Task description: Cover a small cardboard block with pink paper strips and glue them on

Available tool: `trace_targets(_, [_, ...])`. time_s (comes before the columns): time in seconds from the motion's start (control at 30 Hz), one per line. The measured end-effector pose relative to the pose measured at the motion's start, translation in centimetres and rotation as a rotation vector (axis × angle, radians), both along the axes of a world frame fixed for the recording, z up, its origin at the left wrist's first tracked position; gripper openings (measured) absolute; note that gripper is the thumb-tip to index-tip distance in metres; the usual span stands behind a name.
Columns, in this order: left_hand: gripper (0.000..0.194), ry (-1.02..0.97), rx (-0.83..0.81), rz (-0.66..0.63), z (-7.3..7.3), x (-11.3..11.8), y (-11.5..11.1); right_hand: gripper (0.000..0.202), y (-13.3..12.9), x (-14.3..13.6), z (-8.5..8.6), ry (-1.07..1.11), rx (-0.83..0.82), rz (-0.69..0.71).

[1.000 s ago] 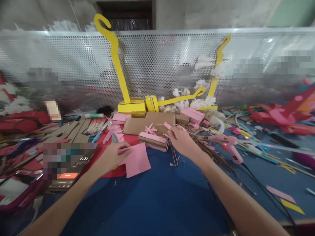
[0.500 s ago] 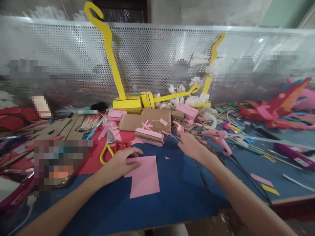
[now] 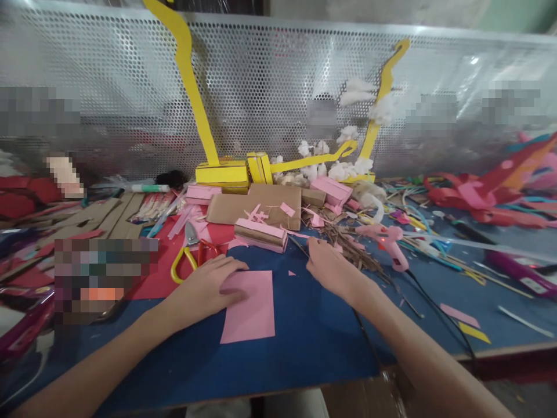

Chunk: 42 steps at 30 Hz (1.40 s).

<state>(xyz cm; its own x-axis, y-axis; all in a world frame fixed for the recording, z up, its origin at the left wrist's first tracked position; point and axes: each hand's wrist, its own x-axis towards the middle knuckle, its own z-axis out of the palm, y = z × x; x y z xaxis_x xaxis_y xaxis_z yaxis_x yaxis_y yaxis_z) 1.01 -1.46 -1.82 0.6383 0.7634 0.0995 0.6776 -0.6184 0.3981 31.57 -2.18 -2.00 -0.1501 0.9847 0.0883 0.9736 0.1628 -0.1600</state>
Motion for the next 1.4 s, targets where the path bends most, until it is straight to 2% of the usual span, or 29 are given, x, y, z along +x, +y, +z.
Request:
trace_targets(0.13, [0.040,0.049,0.043,-0.039,0.2,-0.1,-0.2,0.027,-0.8,1.0,0.8,0.022,0.031,-0.008])
trace_targets(0.27, [0.037,0.081,0.098,-0.118,0.1,-0.2,-0.4,0.033,-2.9,1.7,1.2,0.124,0.094,-0.031])
trace_targets(0.4, [0.036,0.082,0.129,-0.157,-0.2,-0.2,-0.5,0.026,-5.6,1.5,1.5,0.512,0.107,-0.037])
trace_targets(0.6, [0.043,0.101,0.097,-0.080,-0.7,0.1,-1.1,0.029,-7.6,-0.1,2.7,1.110,-0.190,0.087])
trace_targets(0.67, [0.044,0.099,0.069,-0.048,-0.7,0.2,-1.3,0.027,-7.5,-0.7,2.5,1.144,-0.243,0.134])
trace_targets(0.73, [0.041,0.067,0.033,-0.028,-0.7,0.3,-1.3,0.019,-7.0,-1.2,2.0,1.050,-0.192,0.121])
trace_targets(0.83, [0.045,-0.090,-0.073,0.007,-0.6,0.2,-1.0,0.023,-6.3,-1.7,1.2,0.899,-0.085,0.095])
trace_targets(0.9, [0.052,-0.218,-0.156,0.052,-0.6,0.1,-0.8,0.024,-5.6,-1.9,1.3,0.883,-0.061,0.128])
trace_targets(1.0, [0.056,-0.371,-0.273,0.115,-0.6,0.1,-0.6,0.048,-4.3,-2.4,2.3,0.915,-0.100,0.212])
trace_targets(1.07, [0.057,-0.487,-0.390,0.111,-0.7,0.3,-0.6,0.055,-3.1,-2.9,3.0,0.910,-0.143,0.250])
trace_targets(1.17, [0.063,-0.665,-0.584,0.075,-0.9,0.5,-0.7,0.040,-1.2,-3.7,3.2,1.023,-0.120,0.266])
trace_targets(1.23, [0.069,-0.714,-0.649,0.075,-1.0,0.6,-0.6,0.027,-0.2,-4.0,2.6,1.155,-0.070,0.255])
trace_targets(1.4, [0.074,-0.616,-0.654,0.055,-0.7,0.8,0.6,0.018,0.3,-3.8,1.1,1.244,-0.090,0.250])
